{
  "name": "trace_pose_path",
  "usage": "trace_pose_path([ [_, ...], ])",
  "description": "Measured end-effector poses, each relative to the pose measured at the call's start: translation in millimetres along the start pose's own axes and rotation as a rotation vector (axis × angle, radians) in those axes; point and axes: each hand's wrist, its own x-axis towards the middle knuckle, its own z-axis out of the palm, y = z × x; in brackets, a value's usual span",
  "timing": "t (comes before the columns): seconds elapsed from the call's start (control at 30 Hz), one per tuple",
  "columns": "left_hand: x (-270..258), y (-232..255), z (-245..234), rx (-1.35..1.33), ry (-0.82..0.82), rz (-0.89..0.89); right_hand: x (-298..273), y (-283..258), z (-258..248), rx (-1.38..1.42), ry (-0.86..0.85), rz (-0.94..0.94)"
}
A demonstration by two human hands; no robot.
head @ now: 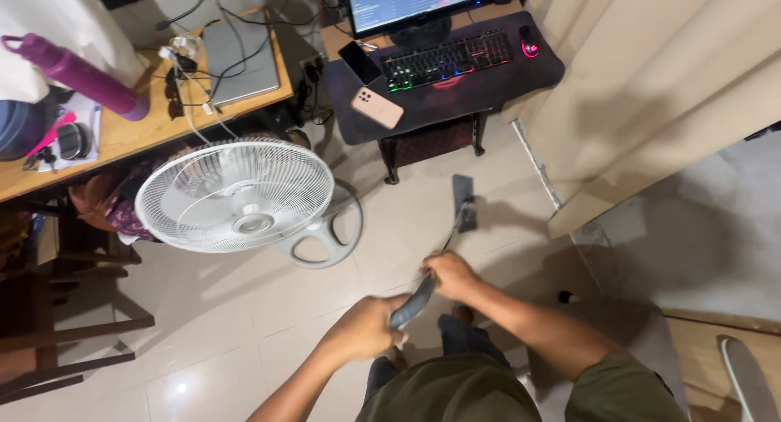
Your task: Mopping the tiled floor in a room with a desk and chairs.
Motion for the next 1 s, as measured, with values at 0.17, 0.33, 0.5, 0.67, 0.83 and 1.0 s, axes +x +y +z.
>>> trace_pose_path([
  [0.17,100,23,17,0.132,0.113,0.181,-1,117,-28,-0.148,0.006,0.099],
  [0.33,173,9,44,0.15,0.23,0.307,-1,195,-26,-0.263,0.065,0.126],
  [0.5,143,-27,20,0.217,0.324,0.339,32,154,7,-0.092,0.021,0.11],
  [0.67,-1,-41,-34,0.249,0.291,0.127,65,35,79,0.126,-0.048,0.065],
  [0.83,-112,-70,-56,0.342,0.329,-0.06,89,-117,113,0.194,-0.088,-0.023],
  [1.0,-147,-84,-50,0.308,0.372,-0.267,91,-164,125,0.136,-0.25,0.021],
])
